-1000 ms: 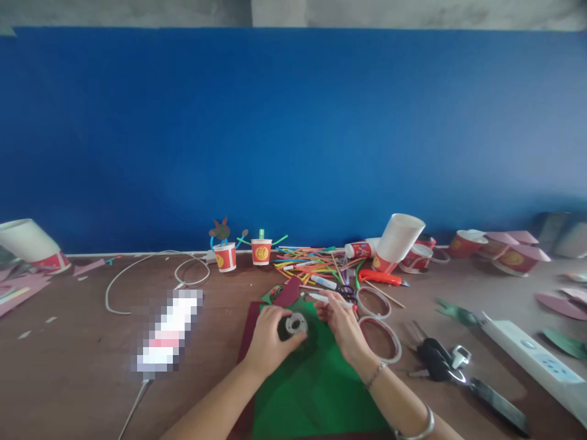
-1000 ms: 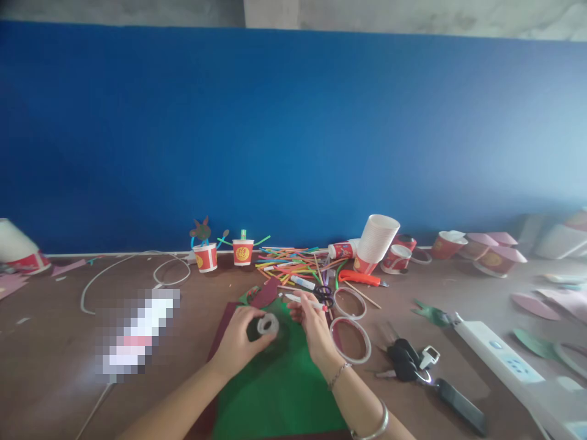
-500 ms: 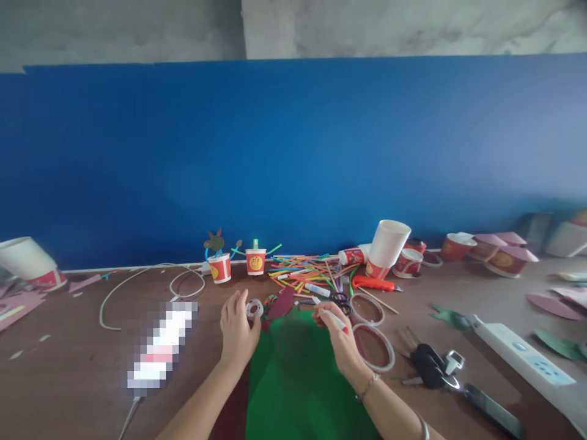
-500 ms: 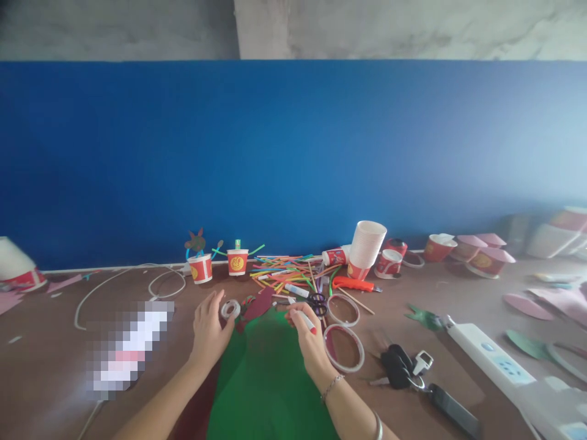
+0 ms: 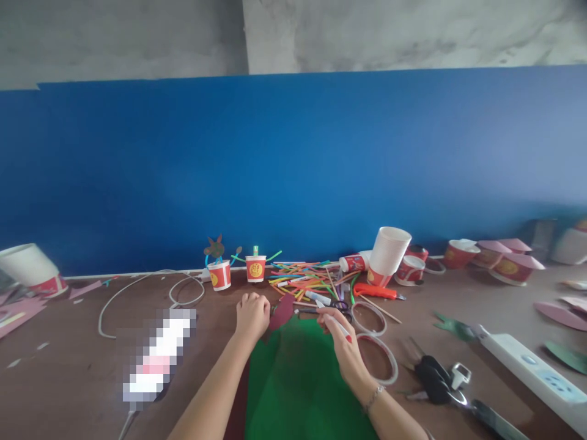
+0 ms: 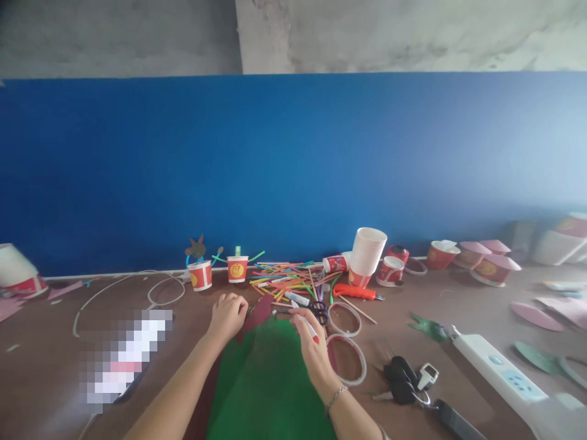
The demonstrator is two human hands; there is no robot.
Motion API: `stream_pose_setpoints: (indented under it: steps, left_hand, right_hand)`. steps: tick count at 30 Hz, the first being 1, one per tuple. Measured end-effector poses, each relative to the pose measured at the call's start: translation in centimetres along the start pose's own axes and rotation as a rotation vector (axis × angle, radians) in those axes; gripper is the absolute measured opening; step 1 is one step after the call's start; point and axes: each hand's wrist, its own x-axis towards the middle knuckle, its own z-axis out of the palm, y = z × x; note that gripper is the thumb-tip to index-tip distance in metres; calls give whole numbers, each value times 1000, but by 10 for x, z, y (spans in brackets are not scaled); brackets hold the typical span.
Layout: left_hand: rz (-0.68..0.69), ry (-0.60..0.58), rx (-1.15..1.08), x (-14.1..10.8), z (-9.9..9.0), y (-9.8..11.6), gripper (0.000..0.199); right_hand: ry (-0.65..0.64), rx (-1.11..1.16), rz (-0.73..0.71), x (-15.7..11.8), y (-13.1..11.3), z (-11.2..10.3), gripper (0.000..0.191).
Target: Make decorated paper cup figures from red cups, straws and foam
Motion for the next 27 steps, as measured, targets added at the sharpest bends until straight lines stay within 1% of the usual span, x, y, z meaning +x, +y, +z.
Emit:
stream_pose_setpoints:
  steps: [2,5,7,10,14,16,20,23,27]
  left_hand:
    - [54,-9,-33,-3,0,0,15]
    - [175,5,-87,-9,-1,3,14]
    - [227,10,-94,-11,-3,5,14]
    - [252,-16,-89,-11,-4,6,12]
    - [230,-83,-110,-9,-2,4,8]
    - [216,-90,-116,-8,0,2,8]
    - [190,-21,-96,-5,4,0,8]
    - [131,57,-61,-4,6,-1,5]
    - [74,115,-40,-3,8,-3,12]
  right_hand:
    - [-15,-15,-9,1,0,-1,33]
    - [-28,-43,-22,1,-1,-1,36]
    - [-28,-33,-40,1,-3,-1,33]
    - [-12,26,-54,1,-2,-1,27]
    - [1,63,-30,2,5,-1,23]
    - [-1,65,-19,2,8,-1,22]
    - [-9,63,-11,2,9,-1,23]
    - [-32,51,-13,1,7,-2,25]
    - [-96,73,13,0,5,-1,34]
